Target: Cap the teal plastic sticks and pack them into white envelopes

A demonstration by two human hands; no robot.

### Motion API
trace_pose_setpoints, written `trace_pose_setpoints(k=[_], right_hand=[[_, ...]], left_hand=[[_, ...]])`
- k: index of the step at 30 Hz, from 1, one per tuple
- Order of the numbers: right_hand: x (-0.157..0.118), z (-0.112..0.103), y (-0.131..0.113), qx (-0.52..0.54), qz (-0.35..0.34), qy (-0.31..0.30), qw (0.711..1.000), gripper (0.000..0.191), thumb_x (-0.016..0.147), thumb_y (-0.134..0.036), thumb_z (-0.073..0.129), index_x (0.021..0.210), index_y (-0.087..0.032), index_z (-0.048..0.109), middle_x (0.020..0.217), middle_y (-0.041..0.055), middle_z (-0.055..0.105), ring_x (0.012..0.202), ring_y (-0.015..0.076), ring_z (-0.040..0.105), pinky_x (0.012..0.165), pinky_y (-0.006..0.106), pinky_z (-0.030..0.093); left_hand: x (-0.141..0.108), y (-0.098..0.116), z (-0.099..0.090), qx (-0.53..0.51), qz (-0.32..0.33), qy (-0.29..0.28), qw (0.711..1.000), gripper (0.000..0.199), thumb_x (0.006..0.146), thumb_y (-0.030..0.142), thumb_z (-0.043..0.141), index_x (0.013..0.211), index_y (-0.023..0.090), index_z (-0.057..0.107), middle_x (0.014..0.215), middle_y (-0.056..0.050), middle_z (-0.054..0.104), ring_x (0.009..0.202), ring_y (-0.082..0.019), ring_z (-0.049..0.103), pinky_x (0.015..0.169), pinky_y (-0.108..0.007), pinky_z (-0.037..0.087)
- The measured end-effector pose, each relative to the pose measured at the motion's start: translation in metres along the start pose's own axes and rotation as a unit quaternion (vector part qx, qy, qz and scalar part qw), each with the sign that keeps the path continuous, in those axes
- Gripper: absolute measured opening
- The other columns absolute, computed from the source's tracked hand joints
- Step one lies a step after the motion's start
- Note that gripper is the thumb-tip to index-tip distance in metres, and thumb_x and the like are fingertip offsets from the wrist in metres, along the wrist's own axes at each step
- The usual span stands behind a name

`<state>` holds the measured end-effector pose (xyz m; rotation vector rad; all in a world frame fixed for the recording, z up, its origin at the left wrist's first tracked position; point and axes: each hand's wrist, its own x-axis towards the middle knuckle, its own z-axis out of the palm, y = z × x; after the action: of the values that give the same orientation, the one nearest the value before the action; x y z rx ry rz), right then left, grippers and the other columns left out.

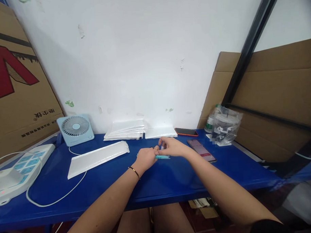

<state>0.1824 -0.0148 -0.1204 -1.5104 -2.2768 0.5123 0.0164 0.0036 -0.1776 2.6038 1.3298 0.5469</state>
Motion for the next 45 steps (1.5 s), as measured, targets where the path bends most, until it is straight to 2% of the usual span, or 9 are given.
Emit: trace_pose_setpoints(k=[7, 11, 16, 21, 26, 30, 33, 40, 45], right_hand=[[-0.010, 0.016, 0.002, 0.202, 0.084, -0.304, 0.927, 0.023, 0.063, -0.036, 0.066, 0.070, -0.014, 0.062, 0.061, 0.0013, 0.062, 0.052, 0.0116, 0.057, 0.048, 0.022, 0.042], [-0.017, 0.023, -0.008, -0.068, 0.042, -0.130, 0.988, 0.019, 0.062, -0.022, 0.064, 0.080, -0.015, 0.061, 0.072, 0.0060, 0.066, 0.061, 0.0178, 0.060, 0.051, 0.025, 0.041], [-0.025, 0.023, -0.017, -0.324, -0.095, 0.052, 0.940, 0.017, 0.082, -0.017, 0.047, 0.095, -0.013, 0.058, 0.089, 0.0156, 0.066, 0.086, 0.0250, 0.060, 0.073, 0.034, 0.042], [-0.021, 0.018, -0.017, -0.239, -0.016, 0.015, 0.971, 0.019, 0.073, -0.025, 0.060, 0.090, -0.015, 0.061, 0.089, 0.0131, 0.067, 0.083, 0.0259, 0.062, 0.070, 0.033, 0.044], [-0.012, 0.012, -0.011, 0.122, 0.055, -0.301, 0.944, 0.030, 0.069, -0.041, 0.064, 0.078, -0.012, 0.062, 0.075, 0.0071, 0.067, 0.065, 0.0178, 0.065, 0.058, 0.025, 0.049], [-0.016, 0.020, -0.018, -0.084, 0.025, -0.114, 0.990, 0.020, 0.072, -0.029, 0.062, 0.085, -0.015, 0.062, 0.080, 0.0089, 0.068, 0.073, 0.0223, 0.066, 0.065, 0.029, 0.048], [-0.018, 0.026, -0.024, -0.263, -0.008, 0.026, 0.964, 0.019, 0.076, -0.024, 0.055, 0.094, -0.020, 0.062, 0.092, 0.0107, 0.067, 0.088, 0.0273, 0.063, 0.075, 0.036, 0.046], [-0.011, 0.031, -0.013, 0.070, 0.069, -0.250, 0.963, 0.027, 0.070, -0.041, 0.063, 0.080, -0.016, 0.062, 0.073, 0.0047, 0.067, 0.063, 0.0163, 0.064, 0.055, 0.023, 0.047], [-0.013, 0.033, -0.002, -0.080, 0.072, -0.080, 0.991, 0.029, 0.070, -0.045, 0.062, 0.084, -0.019, 0.063, 0.082, 0.0055, 0.066, 0.072, 0.0204, 0.063, 0.056, 0.025, 0.042]], left_hand=[[-0.015, 0.028, -0.014, 0.176, 0.182, -0.027, 0.967, 0.022, 0.087, 0.021, 0.040, 0.105, 0.015, 0.051, 0.087, -0.015, 0.065, 0.085, -0.028, 0.061, 0.073, -0.038, 0.041], [-0.020, 0.033, -0.023, 0.192, 0.106, -0.013, 0.976, 0.026, 0.083, 0.018, 0.042, 0.108, 0.012, 0.049, 0.083, -0.015, 0.065, 0.077, -0.027, 0.062, 0.065, -0.035, 0.042], [-0.010, 0.024, -0.049, 0.113, -0.021, -0.120, 0.986, 0.028, 0.070, 0.039, 0.059, 0.087, 0.017, 0.060, 0.075, -0.010, 0.067, 0.066, -0.025, 0.063, 0.055, -0.029, 0.041], [-0.011, 0.021, -0.053, 0.161, 0.054, -0.074, 0.983, 0.021, 0.082, 0.031, 0.047, 0.080, 0.016, 0.061, 0.076, -0.011, 0.066, 0.067, -0.023, 0.062, 0.058, -0.030, 0.040], [-0.023, 0.027, -0.049, 0.270, 0.174, 0.017, 0.947, 0.017, 0.086, 0.017, 0.041, 0.087, 0.016, 0.058, 0.079, -0.011, 0.065, 0.076, -0.022, 0.061, 0.067, -0.032, 0.040], [-0.024, 0.023, -0.051, 0.264, 0.089, -0.027, 0.960, 0.013, 0.081, 0.025, 0.050, 0.086, 0.017, 0.059, 0.077, -0.009, 0.066, 0.069, -0.023, 0.062, 0.060, -0.030, 0.041], [-0.023, 0.018, -0.049, 0.249, 0.041, -0.058, 0.966, 0.015, 0.077, 0.031, 0.055, 0.081, 0.018, 0.061, 0.073, -0.008, 0.067, 0.066, -0.024, 0.063, 0.056, -0.030, 0.040], [-0.027, 0.017, -0.042, 0.261, 0.145, -0.029, 0.954, 0.016, 0.086, 0.019, 0.042, 0.088, 0.016, 0.058, 0.076, -0.009, 0.066, 0.074, -0.021, 0.061, 0.068, -0.032, 0.040], [-0.038, -0.026, -0.057, 0.240, 0.049, 0.036, 0.969, 0.064, 0.068, 0.032, 0.066, 0.127, 0.024, 0.041, 0.125, -0.013, 0.052, 0.115, -0.029, 0.046, 0.092, -0.040, 0.035]])
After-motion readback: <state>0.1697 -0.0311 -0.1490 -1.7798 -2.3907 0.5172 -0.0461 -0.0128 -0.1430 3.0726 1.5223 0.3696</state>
